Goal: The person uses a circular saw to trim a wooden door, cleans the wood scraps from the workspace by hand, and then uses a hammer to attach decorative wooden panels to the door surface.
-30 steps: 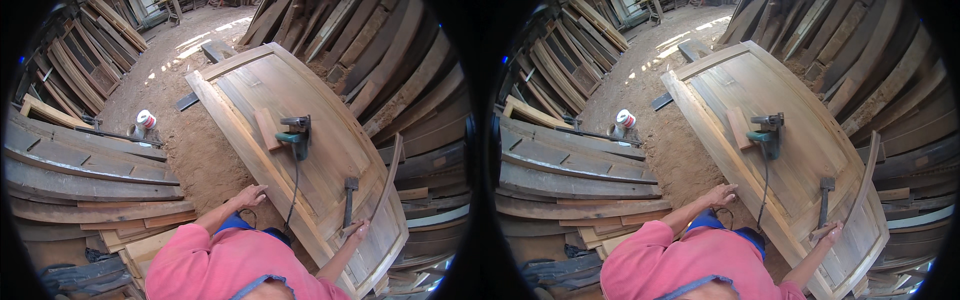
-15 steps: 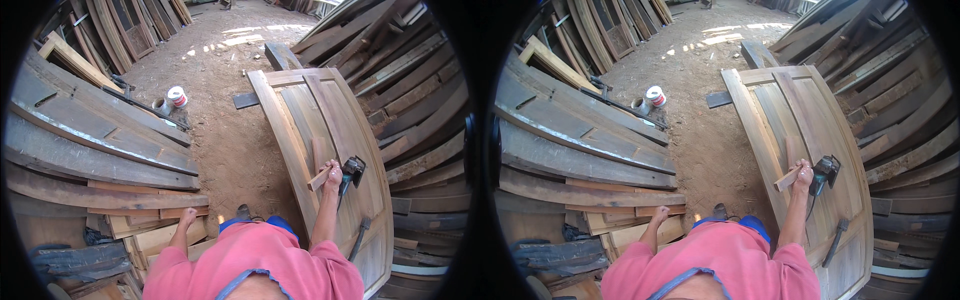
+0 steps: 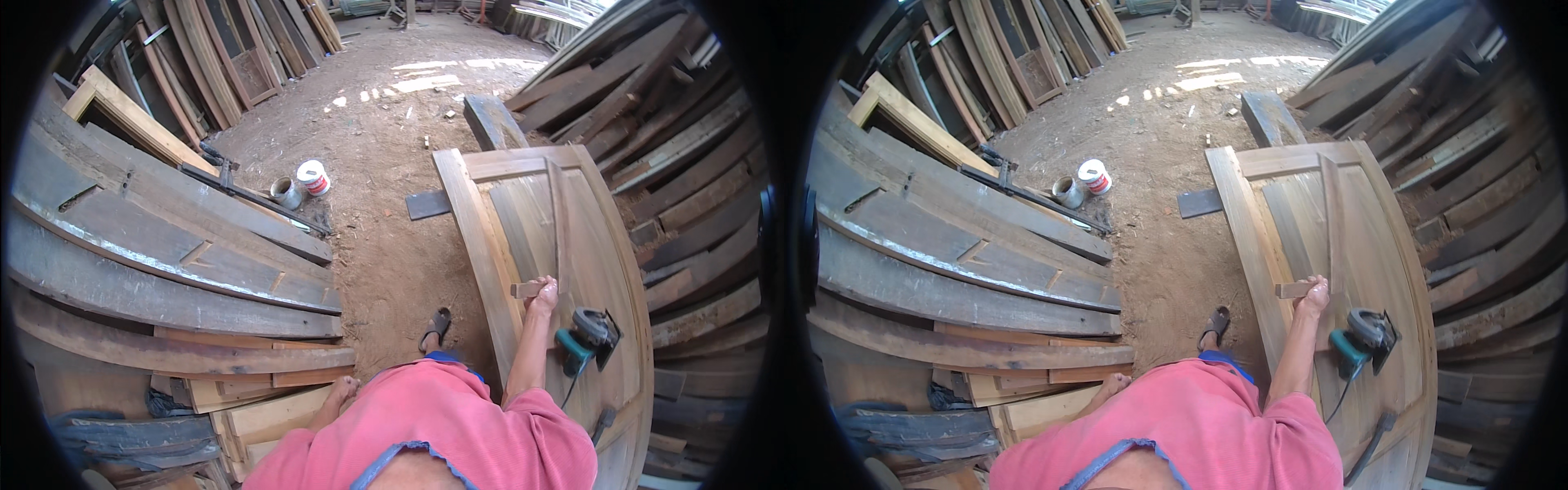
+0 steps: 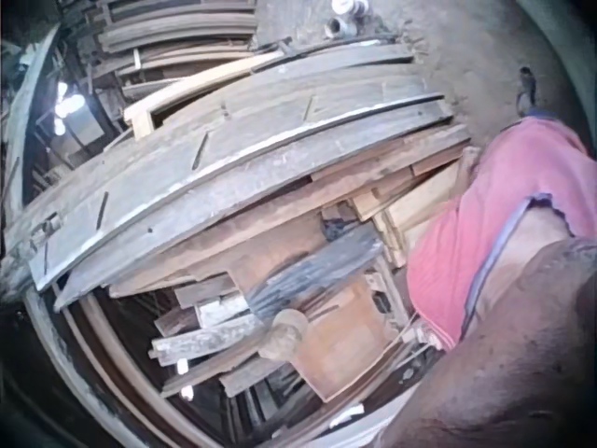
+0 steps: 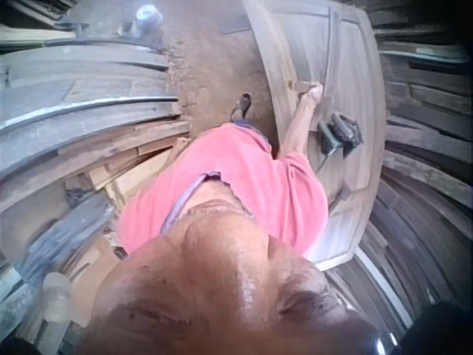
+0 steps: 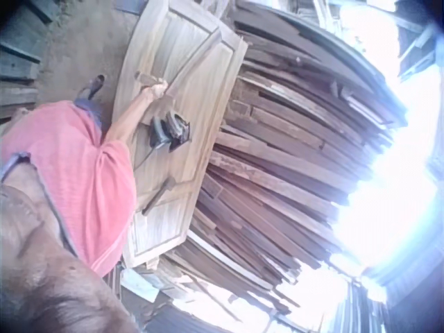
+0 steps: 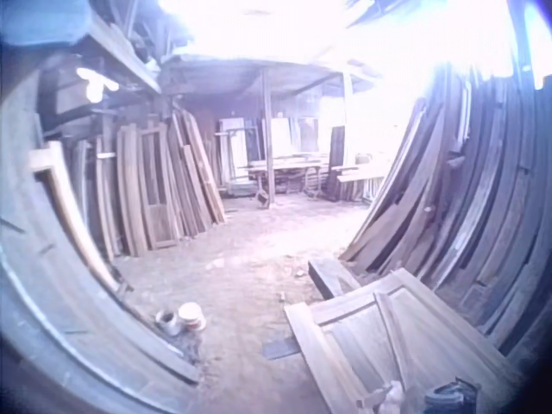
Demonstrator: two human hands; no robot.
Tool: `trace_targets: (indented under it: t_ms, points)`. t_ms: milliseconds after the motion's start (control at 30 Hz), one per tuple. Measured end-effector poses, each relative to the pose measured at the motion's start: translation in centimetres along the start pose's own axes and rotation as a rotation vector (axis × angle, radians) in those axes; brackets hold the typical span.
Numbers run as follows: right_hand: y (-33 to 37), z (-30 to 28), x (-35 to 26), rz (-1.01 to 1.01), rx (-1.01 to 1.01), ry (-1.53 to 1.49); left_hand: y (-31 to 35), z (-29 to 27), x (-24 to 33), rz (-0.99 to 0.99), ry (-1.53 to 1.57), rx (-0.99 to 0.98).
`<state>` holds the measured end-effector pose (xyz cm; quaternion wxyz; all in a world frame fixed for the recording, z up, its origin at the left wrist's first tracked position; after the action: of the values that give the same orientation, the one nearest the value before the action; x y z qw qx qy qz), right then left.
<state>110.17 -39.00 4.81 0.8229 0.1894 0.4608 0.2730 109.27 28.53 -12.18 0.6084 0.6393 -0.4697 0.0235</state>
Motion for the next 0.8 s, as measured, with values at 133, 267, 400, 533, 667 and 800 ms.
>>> trace_targets:
  t_ms: [133, 267, 400, 533, 667, 800]
  points:
    - [-9.3, 2.0, 0.4, 0.035, 0.115, -0.040, -7.8, -3.5, 10.9, -0.103, -0.182, 0.204]
    - [-19.3, 3.3, 1.9, -0.040, 0.269, -0.094, -12.1, -5.9, 21.6, 0.061, -0.155, 0.333]
    - [-19.5, 6.6, 2.4, -0.078, 0.435, -0.087, -13.2, -7.6, 27.6, 0.087, -0.107, 0.374]
    - [-22.6, 10.0, 7.7, 0.116, 0.158, 0.204, -17.6, -7.8, 26.1, -0.017, -0.078, 0.293]
    - [-20.0, 17.5, 12.4, 0.192, 0.023, 0.597, -21.9, -12.2, 22.3, -0.264, -0.321, 0.132]
    - [-22.6, 22.1, 13.9, -0.254, 0.089, 1.162, -31.7, -18.7, 25.6, -0.138, -0.400, 0.002]
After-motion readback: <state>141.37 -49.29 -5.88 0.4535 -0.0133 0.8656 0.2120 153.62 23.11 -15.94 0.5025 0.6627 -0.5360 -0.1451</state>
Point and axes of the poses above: each hand's wrist, its own y-axis away from the middle knuckle, its own z-axis out of the palm, x = y × z, the point moved 8 cm from there along -y, towards the middle knuckle, and after that the axes turned 5 degrees about y, right-handed, at the moved point
